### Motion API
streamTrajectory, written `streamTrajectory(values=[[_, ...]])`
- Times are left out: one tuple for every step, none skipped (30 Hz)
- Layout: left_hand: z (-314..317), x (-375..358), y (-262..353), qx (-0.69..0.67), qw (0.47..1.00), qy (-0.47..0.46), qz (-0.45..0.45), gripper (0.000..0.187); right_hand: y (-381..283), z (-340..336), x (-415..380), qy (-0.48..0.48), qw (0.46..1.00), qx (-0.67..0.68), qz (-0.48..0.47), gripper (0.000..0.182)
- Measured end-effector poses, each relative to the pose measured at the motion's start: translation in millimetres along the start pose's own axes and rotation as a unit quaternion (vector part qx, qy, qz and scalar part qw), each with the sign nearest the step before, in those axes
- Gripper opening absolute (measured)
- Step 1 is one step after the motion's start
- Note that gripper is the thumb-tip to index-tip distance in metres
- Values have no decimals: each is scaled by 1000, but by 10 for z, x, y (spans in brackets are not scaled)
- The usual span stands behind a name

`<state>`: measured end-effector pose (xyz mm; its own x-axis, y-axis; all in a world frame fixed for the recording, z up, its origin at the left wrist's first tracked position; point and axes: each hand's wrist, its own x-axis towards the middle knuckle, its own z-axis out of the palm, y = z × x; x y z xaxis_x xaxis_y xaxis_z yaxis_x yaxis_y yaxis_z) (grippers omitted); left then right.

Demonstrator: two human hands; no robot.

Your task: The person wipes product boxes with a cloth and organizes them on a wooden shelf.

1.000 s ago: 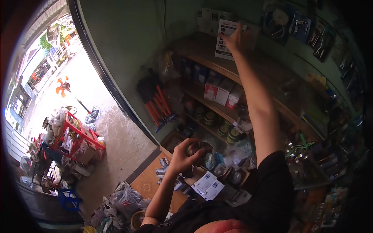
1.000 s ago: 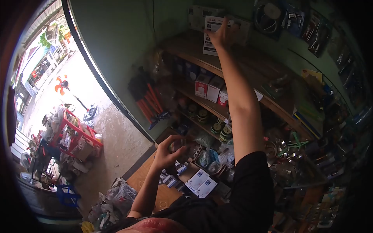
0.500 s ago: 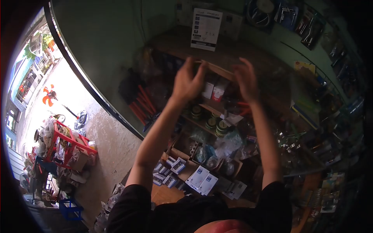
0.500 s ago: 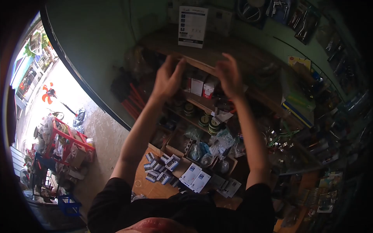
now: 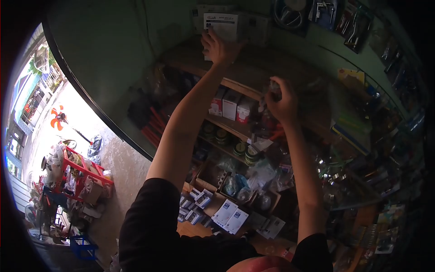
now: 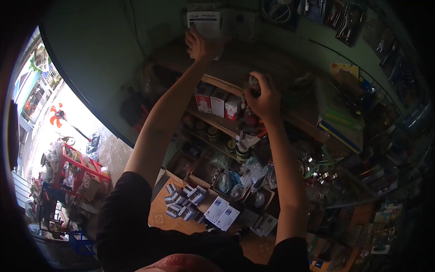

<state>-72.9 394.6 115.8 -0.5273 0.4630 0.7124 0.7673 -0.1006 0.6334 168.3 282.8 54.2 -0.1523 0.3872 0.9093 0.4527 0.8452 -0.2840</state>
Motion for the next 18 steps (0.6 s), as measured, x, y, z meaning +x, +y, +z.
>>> streamTrajectory(values=[[53, 19, -7, 21, 999, -19, -17, 133, 34, 26, -8, 2, 1000, 1, 0, 41], [98, 52, -31, 43, 998, -39, -32, 130, 39, 50, -5, 5, 1000, 3, 2, 41], [114, 110, -96, 44, 998, -36, -30, 130, 50, 41, 12, 11, 1000, 10, -14, 40], [89, 182, -213, 27, 999, -40, -17, 129, 87, 42, 26, 11, 1000, 13, -16, 40], [60, 253, -371, 12, 999, -45, -4, 130, 127, 41, 21, 8, 999, 38, 22, 40], [11, 346, -574, 15, 999, -48, -6, 130, 146, 37, -14, 2, 996, 63, 64, 39], [-66, 507, -812, -94, 986, -133, 19, 125, 132, 36, -28, 0, 996, 65, 67, 39], [-135, 681, -1027, -204, 954, -215, 46, 121, 110, 31, -8, -15, 995, 66, 77, 39], [-172, 824, -1307, -205, 953, -217, 48, 121, 97, 24, 8, -29, 994, 65, 85, 38], [-180, 953, -1598, -213, 954, -199, 77, 121, 93, 29, 17, -27, 994, 62, 85, 38], [-229, 988, -1594, -222, 952, -180, 106, 120, 88, 34, 29, -22, 993, 71, 90, 38], [-176, 966, -1541, -224, 952, -179, 108, 120, 82, 41, 42, -18, 992, 81, 95, 38], [-104, 902, -1489, -235, 956, -136, 108, 125, 69, 45, 64, -16, 992, 82, 94, 38], [-130, 795, -1326, -244, 959, -92, 107, 130, 50, 40, 78, -20, 992, 69, 99, 39], [-172, 685, -1108, -242, 960, -91, 107, 130, 41, 39, 73, -25, 993, 55, 105, 39], [-213, 575, -822, -166, 981, -62, 77, 137, 61, 48, 64, -25, 993, 57, 103, 39], [-198, 502, -616, -91, 994, -33, 48, 143, 93, 56, 57, -18, 993, 57, 97, 38], [-129, 457, -501, -92, 994, -31, 50, 143, 113, 63, 60, -10, 994, 57, 91, 38]])
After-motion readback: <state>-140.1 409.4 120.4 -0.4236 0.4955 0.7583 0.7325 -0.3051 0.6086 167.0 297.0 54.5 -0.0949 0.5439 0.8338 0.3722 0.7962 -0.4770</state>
